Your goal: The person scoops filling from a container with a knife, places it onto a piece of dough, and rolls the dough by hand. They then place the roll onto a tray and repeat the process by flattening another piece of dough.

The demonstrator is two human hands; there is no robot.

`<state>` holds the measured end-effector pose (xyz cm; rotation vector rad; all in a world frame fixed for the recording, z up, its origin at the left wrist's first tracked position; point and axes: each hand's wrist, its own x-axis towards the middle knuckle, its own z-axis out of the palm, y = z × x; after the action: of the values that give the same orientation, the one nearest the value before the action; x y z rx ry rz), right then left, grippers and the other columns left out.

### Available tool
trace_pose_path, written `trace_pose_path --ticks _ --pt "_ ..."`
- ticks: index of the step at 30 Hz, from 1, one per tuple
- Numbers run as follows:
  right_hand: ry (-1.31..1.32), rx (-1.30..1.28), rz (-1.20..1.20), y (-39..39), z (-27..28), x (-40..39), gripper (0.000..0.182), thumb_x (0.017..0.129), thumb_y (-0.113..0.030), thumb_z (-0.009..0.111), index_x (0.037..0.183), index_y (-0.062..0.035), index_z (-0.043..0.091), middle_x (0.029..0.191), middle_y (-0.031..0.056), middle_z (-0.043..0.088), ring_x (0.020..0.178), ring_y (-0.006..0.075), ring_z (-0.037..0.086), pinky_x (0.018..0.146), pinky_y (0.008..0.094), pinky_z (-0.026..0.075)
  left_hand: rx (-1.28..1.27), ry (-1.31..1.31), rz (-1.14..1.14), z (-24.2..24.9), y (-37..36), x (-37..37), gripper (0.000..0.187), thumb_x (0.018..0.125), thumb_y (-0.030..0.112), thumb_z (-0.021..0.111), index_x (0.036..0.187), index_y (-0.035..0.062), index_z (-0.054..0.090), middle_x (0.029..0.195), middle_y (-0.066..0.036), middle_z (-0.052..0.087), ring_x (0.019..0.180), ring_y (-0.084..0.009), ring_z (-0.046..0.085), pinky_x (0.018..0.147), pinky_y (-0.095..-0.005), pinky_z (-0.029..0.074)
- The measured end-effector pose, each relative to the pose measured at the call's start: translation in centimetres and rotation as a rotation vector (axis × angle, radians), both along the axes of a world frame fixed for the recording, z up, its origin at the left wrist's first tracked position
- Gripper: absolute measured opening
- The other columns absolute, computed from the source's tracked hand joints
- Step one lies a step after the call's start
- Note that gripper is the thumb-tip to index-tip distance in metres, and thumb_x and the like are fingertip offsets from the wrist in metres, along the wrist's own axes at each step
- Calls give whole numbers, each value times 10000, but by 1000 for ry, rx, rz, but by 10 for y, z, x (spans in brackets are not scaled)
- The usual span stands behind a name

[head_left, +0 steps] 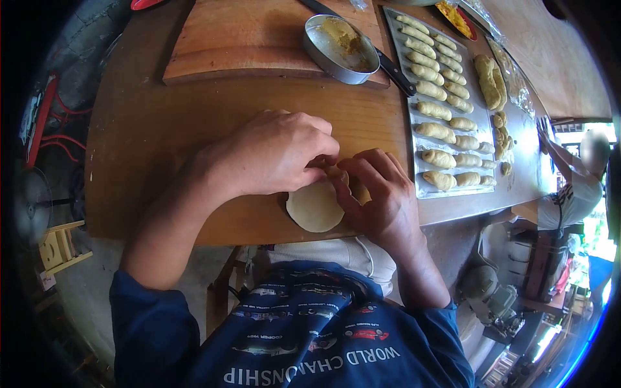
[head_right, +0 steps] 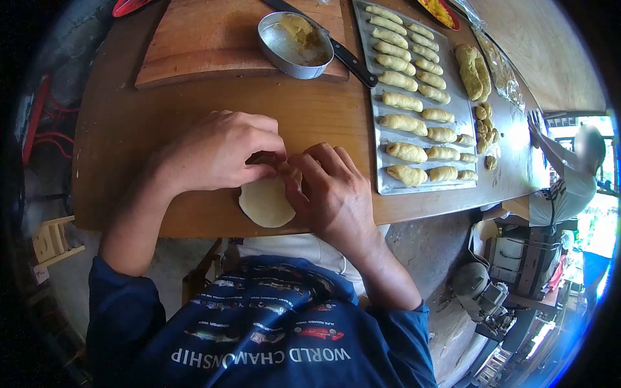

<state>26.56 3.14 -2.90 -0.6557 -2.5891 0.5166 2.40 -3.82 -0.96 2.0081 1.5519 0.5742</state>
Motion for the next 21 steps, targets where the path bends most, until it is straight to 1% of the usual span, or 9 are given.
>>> trace_pose_path --ticks 2,6,9,12,15,18,21 --pt "20 7 -11 -2 1 -1 154 928 -120 876 1060 -81 806 1070 80 737 982 310 741 838 447 634 2 32 -15 -2 0 0 155 966 180 840 1069 64 838 1055 -117 779 1020 -359 785 912 -497 620" --pt "-21 1 12 -1 -2 3 157 928 -111 877 1067 -87 808 1066 74 742 978 304 738 837 441 636 6 34 -18 2 -1 -3 165 957 174 850 1078 62 840 1065 -117 785 1037 -359 784 924 -494 618" --pt "1 32 47 3 -5 3 171 936 -101 868 1096 -93 809 1070 73 748 974 304 735 835 439 639 -6 10 -13 6 -4 -10 164 944 159 863 1072 59 843 1075 -116 793 1051 -362 783 940 -493 613" --pt "12 47 66 5 -6 3 178 942 -99 863 1113 -96 814 1082 72 751 975 302 736 834 436 641 -8 53 -19 6 -5 -13 173 937 150 871 1078 55 841 1096 -119 802 1070 -363 782 956 -492 611" --pt "-3 15 37 2 -1 -2 165 947 -102 861 1108 -93 826 1087 68 752 977 299 734 837 431 641 -9 64 -25 5 -3 -10 173 940 153 873 1078 54 842 1089 -126 808 1065 -364 785 956 -494 613" --pt "18 2 71 2 -2 -5 189 946 -112 866 1133 -102 844 1089 59 751 973 292 732 836 427 641 -26 69 -7 6 -3 -8 163 940 154 873 1066 55 844 1070 -131 815 1052 -365 789 954 -498 617" --pt "17 43 97 3 -3 -7 217 943 -120 871 1159 -111 863 1083 52 751 970 282 729 832 420 641 -13 71 -2 7 -3 -8 145 941 152 869 1046 55 845 1040 -132 819 1043 -367 791 947 -501 619"
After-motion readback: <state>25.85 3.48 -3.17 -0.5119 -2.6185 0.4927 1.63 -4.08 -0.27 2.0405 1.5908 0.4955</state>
